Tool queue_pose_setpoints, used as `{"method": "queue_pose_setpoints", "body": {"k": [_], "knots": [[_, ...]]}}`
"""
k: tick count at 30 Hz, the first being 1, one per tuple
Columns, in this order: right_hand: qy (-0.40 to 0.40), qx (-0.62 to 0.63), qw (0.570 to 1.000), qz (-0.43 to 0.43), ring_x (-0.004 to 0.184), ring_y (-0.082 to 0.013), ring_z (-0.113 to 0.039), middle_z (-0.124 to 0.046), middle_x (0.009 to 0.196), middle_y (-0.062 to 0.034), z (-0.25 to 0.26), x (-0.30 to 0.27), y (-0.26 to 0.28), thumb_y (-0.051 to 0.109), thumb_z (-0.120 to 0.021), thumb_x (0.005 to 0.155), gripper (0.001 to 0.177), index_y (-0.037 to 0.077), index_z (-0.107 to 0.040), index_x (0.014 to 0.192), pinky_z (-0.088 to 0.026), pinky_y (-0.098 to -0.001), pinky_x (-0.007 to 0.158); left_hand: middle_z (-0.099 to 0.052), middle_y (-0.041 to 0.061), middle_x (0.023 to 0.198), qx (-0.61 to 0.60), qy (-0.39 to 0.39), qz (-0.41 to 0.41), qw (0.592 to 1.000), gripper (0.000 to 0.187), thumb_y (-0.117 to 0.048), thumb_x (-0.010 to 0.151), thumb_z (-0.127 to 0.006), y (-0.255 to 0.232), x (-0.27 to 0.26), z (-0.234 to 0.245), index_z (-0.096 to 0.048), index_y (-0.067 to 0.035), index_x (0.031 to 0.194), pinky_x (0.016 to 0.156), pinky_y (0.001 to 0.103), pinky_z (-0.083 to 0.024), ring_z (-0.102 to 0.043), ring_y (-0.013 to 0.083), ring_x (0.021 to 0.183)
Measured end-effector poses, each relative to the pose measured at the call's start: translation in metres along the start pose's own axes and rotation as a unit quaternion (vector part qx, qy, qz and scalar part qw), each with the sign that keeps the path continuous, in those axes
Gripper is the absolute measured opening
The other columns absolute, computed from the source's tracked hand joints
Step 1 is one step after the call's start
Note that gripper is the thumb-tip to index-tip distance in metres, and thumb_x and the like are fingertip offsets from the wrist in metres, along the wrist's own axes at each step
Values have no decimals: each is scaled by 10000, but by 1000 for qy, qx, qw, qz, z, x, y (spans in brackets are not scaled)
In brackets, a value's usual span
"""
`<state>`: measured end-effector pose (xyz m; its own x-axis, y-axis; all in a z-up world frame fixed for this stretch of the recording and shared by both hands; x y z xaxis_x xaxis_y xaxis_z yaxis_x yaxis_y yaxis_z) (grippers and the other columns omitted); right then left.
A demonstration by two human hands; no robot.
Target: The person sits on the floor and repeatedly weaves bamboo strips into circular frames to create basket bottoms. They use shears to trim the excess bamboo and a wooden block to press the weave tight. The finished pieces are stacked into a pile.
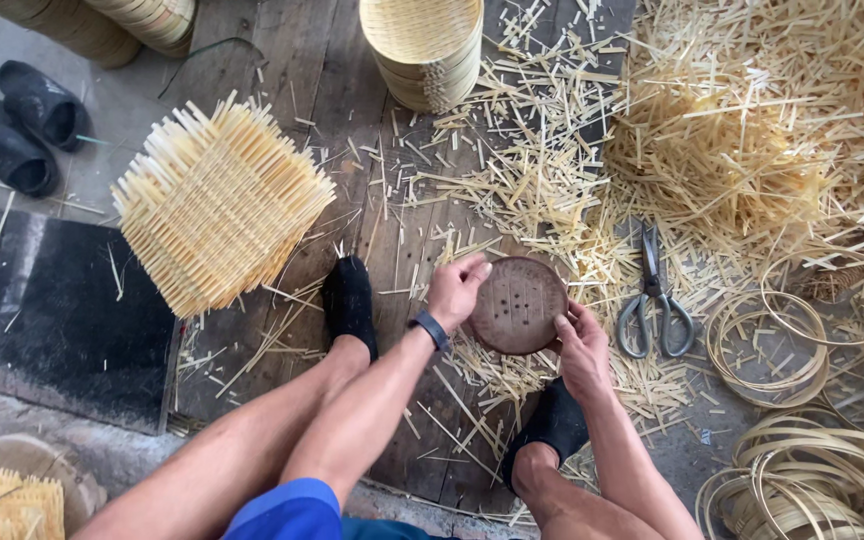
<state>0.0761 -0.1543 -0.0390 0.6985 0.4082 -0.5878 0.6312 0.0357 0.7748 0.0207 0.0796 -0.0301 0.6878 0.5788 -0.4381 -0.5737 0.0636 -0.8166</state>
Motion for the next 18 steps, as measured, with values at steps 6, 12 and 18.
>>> {"method": "queue_pose_setpoints", "body": {"k": [6, 12, 18], "knots": [[20, 64, 996, -54, 819, -201, -712, -709, 972, -125, 0, -12, -21, 214, -515, 1060, 268, -11, -605, 1176, -633, -376, 740, -602, 202, 1326, 429, -305, -241, 815, 743, -97, 649, -882, -77, -4, 194, -584, -37, 1327, 990, 488, -482, -565, 396, 1212], [18, 77, 996, -47, 790, -191, -684, -686, 934, -100, -3, -16, -29, 242, -529, 1081, 266, -2, -603, 1156, -636, -389, 722, -685, 162, 1233, 451, -247, -30, 857, 734, -333, 569, -989, -60, -14, 303, -731, -91, 1213, 957, 463, -485, -616, 335, 1103], [10, 80, 995, -66, 775, -209, -700, -701, 930, -89, 4, -17, -32, 256, -575, 1023, 288, 7, -611, 1165, -617, -371, 689, -774, 99, 1017, 279, -257, -94, 920, 409, -258, 705, -923, -56, -18, 339, -810, -140, 1080, 767, 345, -584, -736, 200, 819]]}}
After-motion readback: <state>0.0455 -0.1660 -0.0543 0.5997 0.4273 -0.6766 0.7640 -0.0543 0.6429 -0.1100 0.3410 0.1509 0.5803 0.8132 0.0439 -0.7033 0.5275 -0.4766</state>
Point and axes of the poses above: each hand's wrist, its own x-axis towards the middle knuckle, its own z-axis out of the back of the hand, y = z × x, the point moved 3 cm from there along x, towards the middle knuckle
